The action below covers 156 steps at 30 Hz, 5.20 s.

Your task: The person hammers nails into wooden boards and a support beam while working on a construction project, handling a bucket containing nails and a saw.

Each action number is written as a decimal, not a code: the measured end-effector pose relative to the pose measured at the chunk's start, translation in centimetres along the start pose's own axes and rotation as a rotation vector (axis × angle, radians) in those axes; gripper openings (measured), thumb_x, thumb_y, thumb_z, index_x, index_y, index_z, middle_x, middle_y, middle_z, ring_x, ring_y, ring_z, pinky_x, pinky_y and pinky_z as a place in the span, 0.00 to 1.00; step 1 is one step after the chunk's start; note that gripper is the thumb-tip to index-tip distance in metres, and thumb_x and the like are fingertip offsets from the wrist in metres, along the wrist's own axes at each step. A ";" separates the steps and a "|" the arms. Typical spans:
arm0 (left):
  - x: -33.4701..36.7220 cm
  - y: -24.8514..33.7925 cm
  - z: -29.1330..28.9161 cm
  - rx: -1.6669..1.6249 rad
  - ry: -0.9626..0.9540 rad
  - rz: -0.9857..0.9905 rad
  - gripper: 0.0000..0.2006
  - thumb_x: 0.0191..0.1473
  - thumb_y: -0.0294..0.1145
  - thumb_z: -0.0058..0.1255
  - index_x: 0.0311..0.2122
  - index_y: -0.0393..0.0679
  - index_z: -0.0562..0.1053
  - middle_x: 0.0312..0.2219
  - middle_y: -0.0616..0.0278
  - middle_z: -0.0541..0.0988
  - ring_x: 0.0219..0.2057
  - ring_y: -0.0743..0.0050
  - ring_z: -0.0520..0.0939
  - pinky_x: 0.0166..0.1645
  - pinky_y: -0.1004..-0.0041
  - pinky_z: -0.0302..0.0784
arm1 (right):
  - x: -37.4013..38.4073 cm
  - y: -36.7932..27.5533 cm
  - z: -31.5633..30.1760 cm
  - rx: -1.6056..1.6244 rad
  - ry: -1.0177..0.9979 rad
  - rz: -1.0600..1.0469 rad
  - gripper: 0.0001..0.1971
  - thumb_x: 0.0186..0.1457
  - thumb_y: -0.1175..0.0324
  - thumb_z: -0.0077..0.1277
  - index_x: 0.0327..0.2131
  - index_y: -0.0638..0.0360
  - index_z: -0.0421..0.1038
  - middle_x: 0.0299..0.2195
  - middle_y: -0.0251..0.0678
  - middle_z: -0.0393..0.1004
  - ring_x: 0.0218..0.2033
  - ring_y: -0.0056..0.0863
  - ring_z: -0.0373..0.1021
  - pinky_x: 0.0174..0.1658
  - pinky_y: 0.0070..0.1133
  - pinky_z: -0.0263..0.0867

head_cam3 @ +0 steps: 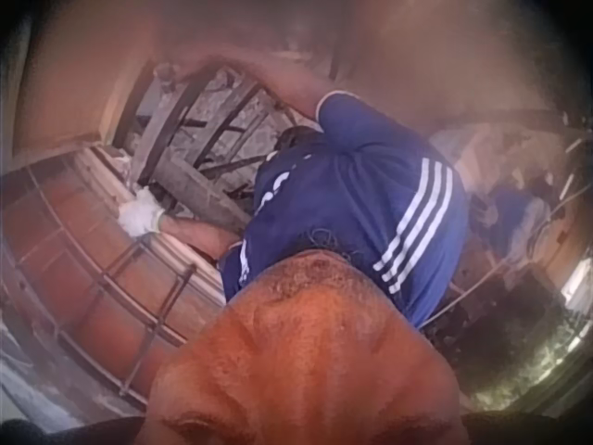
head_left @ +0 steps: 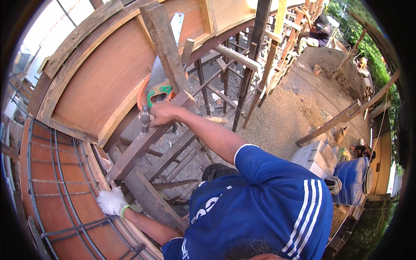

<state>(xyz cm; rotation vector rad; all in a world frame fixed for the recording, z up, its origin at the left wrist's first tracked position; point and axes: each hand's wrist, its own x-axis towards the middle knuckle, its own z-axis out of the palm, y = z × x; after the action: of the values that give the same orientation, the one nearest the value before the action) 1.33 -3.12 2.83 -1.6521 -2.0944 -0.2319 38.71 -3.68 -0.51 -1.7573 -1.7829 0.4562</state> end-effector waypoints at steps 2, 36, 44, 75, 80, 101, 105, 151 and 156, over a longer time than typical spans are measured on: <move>-0.1 -0.1 0.2 -0.017 0.013 -0.004 0.31 0.45 0.64 0.62 0.34 0.38 0.80 0.32 0.46 0.82 0.36 0.46 0.85 0.39 0.54 0.80 | 0.2 0.1 0.3 -0.006 -0.005 0.017 0.22 0.42 0.54 0.60 0.33 0.66 0.79 0.34 0.57 0.79 0.39 0.52 0.77 0.43 0.40 0.72; 0.3 0.1 1.7 0.030 0.054 0.027 0.38 0.49 0.73 0.51 0.43 0.42 0.80 0.36 0.47 0.83 0.37 0.46 0.85 0.40 0.52 0.81 | 0.2 0.3 0.2 0.012 0.016 0.017 0.21 0.41 0.54 0.60 0.31 0.65 0.80 0.31 0.53 0.80 0.36 0.49 0.78 0.40 0.38 0.72; 0.2 0.1 1.1 0.112 0.015 0.060 0.39 0.52 0.69 0.52 0.56 0.45 0.73 0.41 0.48 0.81 0.40 0.48 0.83 0.42 0.54 0.81 | -1.0 -0.7 0.0 0.053 0.034 0.027 0.18 0.40 0.57 0.60 0.31 0.62 0.81 0.28 0.49 0.80 0.32 0.48 0.78 0.36 0.39 0.71; 5.9 -5.5 5.4 -0.239 -0.242 0.117 0.39 0.56 0.62 0.52 0.50 0.26 0.73 0.44 0.36 0.80 0.44 0.41 0.81 0.49 0.54 0.74 | -1.9 -0.2 0.3 0.250 0.080 -0.070 0.13 0.39 0.62 0.59 0.31 0.51 0.84 0.33 0.36 0.83 0.39 0.36 0.78 0.42 0.35 0.70; 5.0 -4.1 4.1 -0.366 -0.233 0.084 0.33 0.57 0.57 0.56 0.47 0.29 0.75 0.39 0.47 0.81 0.40 0.57 0.79 0.47 0.63 0.73 | -1.3 0.7 0.8 0.275 0.109 -0.114 0.13 0.38 0.63 0.59 0.31 0.50 0.84 0.32 0.36 0.83 0.39 0.35 0.78 0.42 0.34 0.70; 4.1 -5.9 3.0 -0.793 -0.344 -0.209 0.28 0.58 0.56 0.57 0.38 0.33 0.77 0.22 0.66 0.67 0.26 0.77 0.67 0.32 0.71 0.62 | -1.5 0.5 -0.4 0.257 0.004 -0.195 0.13 0.40 0.60 0.58 0.29 0.57 0.83 0.29 0.45 0.82 0.35 0.44 0.79 0.39 0.37 0.73; 3.3 -2.9 3.9 -0.675 -0.240 0.015 0.37 0.56 0.60 0.57 0.51 0.29 0.75 0.33 0.54 0.78 0.34 0.67 0.73 0.42 0.65 0.72 | -0.9 1.4 0.1 0.094 0.076 -0.183 0.17 0.42 0.55 0.58 0.25 0.63 0.79 0.25 0.52 0.79 0.31 0.50 0.78 0.36 0.40 0.73; 0.3 -0.6 1.0 -0.102 0.115 0.015 0.30 0.44 0.61 0.64 0.35 0.39 0.77 0.31 0.47 0.81 0.34 0.48 0.83 0.37 0.55 0.79 | 0.9 0.7 -0.4 -0.102 -0.125 -0.032 0.28 0.39 0.44 0.62 0.34 0.60 0.80 0.31 0.55 0.79 0.36 0.50 0.77 0.41 0.38 0.70; 0.4 -0.2 -0.9 -0.117 -0.068 -0.070 0.29 0.46 0.58 0.63 0.38 0.38 0.76 0.35 0.43 0.81 0.38 0.45 0.83 0.43 0.53 0.79 | 0.2 -0.2 -0.5 -0.066 -0.081 -0.072 0.26 0.40 0.44 0.61 0.34 0.57 0.81 0.32 0.52 0.80 0.37 0.50 0.76 0.42 0.39 0.69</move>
<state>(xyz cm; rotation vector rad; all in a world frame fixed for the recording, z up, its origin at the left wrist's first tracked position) 1.31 -3.15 3.84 -1.6766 -2.2303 -0.3310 38.88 -3.57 0.08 -1.7341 -1.9315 0.4495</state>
